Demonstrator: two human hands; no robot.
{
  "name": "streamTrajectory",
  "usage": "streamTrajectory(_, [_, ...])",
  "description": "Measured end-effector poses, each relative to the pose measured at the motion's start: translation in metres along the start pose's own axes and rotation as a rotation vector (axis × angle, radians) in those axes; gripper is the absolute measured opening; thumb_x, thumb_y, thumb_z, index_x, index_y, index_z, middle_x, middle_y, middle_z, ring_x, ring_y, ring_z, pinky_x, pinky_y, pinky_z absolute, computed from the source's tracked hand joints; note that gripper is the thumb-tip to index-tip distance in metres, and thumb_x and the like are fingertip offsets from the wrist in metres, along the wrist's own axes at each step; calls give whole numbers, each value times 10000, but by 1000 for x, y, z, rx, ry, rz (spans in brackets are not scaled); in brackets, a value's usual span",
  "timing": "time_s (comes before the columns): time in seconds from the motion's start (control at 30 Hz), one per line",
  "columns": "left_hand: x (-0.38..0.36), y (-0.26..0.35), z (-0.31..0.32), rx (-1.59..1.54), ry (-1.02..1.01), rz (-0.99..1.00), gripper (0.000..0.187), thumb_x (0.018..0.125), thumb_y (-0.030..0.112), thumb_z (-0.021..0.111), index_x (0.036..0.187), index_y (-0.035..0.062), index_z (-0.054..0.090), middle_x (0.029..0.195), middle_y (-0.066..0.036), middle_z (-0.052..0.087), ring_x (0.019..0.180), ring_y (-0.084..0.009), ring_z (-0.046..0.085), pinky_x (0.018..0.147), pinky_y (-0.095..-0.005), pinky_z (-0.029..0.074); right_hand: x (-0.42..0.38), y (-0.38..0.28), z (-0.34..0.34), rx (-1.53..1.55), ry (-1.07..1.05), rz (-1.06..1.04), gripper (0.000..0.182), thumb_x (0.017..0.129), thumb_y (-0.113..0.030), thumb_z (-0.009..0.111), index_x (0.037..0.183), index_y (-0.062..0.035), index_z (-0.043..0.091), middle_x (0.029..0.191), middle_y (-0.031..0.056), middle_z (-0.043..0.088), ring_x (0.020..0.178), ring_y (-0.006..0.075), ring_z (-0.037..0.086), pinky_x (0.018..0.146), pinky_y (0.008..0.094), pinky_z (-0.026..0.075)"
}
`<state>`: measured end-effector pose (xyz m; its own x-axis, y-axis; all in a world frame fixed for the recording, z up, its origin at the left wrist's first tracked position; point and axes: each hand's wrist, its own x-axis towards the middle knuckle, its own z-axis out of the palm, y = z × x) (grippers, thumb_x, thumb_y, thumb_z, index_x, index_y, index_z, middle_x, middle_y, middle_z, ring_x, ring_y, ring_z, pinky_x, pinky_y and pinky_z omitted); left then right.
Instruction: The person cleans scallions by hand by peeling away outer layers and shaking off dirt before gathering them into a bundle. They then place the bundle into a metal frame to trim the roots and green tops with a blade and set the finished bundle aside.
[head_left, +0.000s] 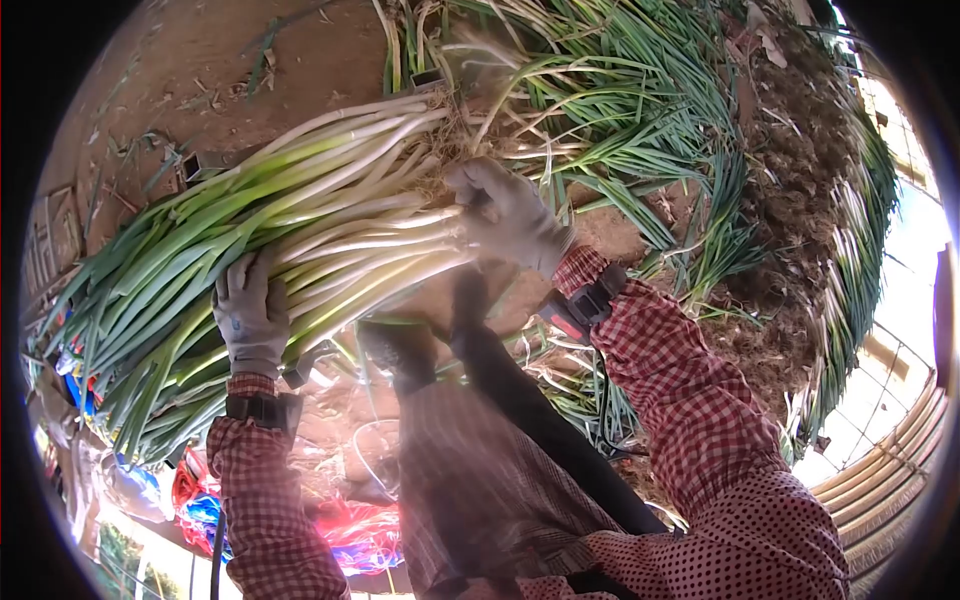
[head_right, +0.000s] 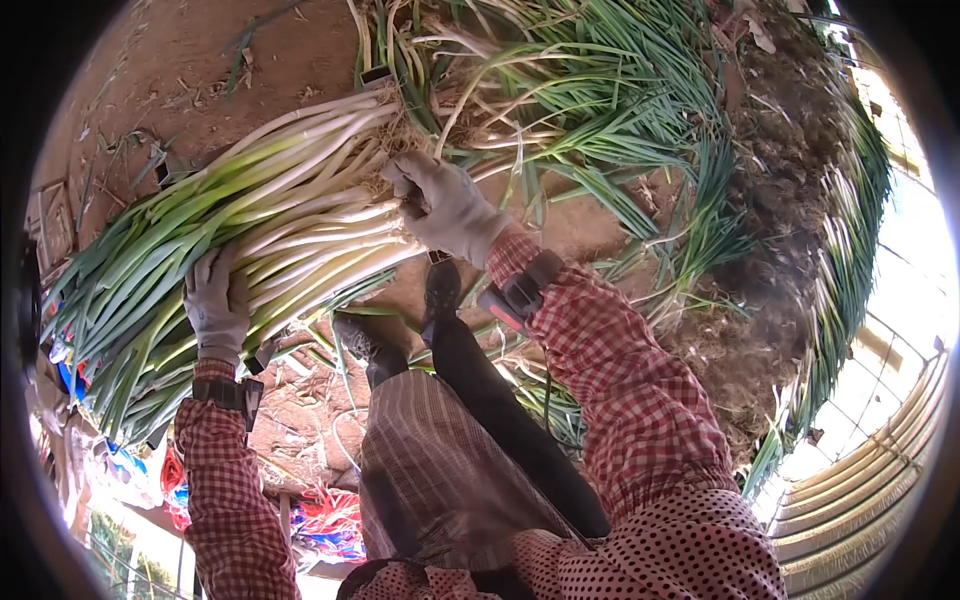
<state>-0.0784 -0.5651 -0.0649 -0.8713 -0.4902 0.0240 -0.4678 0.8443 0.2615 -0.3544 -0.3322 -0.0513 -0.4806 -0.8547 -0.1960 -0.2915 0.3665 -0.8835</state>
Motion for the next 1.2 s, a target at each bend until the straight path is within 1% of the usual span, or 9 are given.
streamTrajectory(0.13, [-1, -1, 2, -24, 5, -22, 353, 818, 158, 629, 1170, 144, 647, 1133, -120, 591, 1060, -373, 544, 917, -480, 454, 2, 10, 2, -159, 10, -99, 278, 773, -61, 702, 1050, -59, 680, 885, 110, 670, 814, 272, 672, 765, 337, 543])
streamTrajectory(0.43, [-3, -2, 8, -18, 44, -34, 300, 824, 190, 620, 1123, 171, 645, 1111, -97, 588, 1026, -365, 552, 877, -489, 462, 17, -15, 4, -214, -130, 451, 127, 826, -108, 664, 880, -15, 731, 801, 114, 722, 710, 172, 691, 680, 292, 568])
streamTrajectory(0.53, [-2, 0, 6, -17, 51, -32, 298, 819, 176, 627, 1116, 161, 647, 1107, -102, 597, 1024, -369, 557, 876, -489, 468, 20, -15, 5, -306, -208, 398, 149, 867, -111, 628, 949, -39, 730, 877, 110, 726, 735, 171, 692, 665, 285, 573])
streamTrajectory(0.63, [-2, 1, 5, -24, 46, -40, 299, 814, 163, 634, 1112, 149, 649, 1107, -108, 604, 1023, -372, 560, 882, -486, 472, 26, -42, -3, -27, -187, 779, 169, 917, -127, 616, 1034, -29, 691, 987, 149, 697, 821, 215, 694, 672, 293, 550])
streamTrajectory(0.73, [-2, 1, 4, -23, 47, -49, 300, 818, 164, 631, 1117, 147, 647, 1107, -110, 606, 1024, -371, 560, 886, -485, 470, 11, -8, -22, 156, 32, 700, 206, 943, -151, 600, 1092, -20, 658, 1016, 144, 669, 758, 165, 660, 634, 257, 550])
streamTrajectory(0.9, [-3, 0, 6, -35, 65, -37, 300, 825, 163, 626, 1124, 148, 645, 1109, -111, 605, 1026, -370, 560, 889, -482, 468, -4, 15, -47, 262, 441, 847, 199, 883, -202, 728, 863, -34, 624, 734, 31, 633, 559, 97, 582, 542, 240, 541])
streamTrajectory(1.03, [-1, 0, 6, -45, 77, -18, 298, 827, 162, 627, 1124, 151, 647, 1106, -108, 605, 1022, -366, 560, 887, -477, 469, -16, 73, -46, -296, 365, 605, 45, 861, -140, 696, 889, -108, 681, 838, 53, 684, 677, 159, 617, 655, 301, 554])
streamTrajectory(1.13, [-2, 1, 5, -38, 64, -34, 286, 823, 157, 639, 1108, 148, 655, 1092, -103, 608, 1017, -360, 564, 879, -474, 469, -14, 36, -18, -336, 415, 133, 70, 848, -167, 699, 914, -144, 690, 874, 52, 698, 775, 207, 659, 688, 339, 542])
streamTrajectory(1.2, [2, 3, 0, -54, 26, -52, 276, 814, 160, 652, 1089, 151, 663, 1073, -97, 610, 1008, -354, 565, 877, -467, 469, -6, 21, -13, -365, 174, 28, 156, 832, -173, 706, 985, -150, 692, 938, 58, 703, 866, 244, 672, 747, 361, 535])
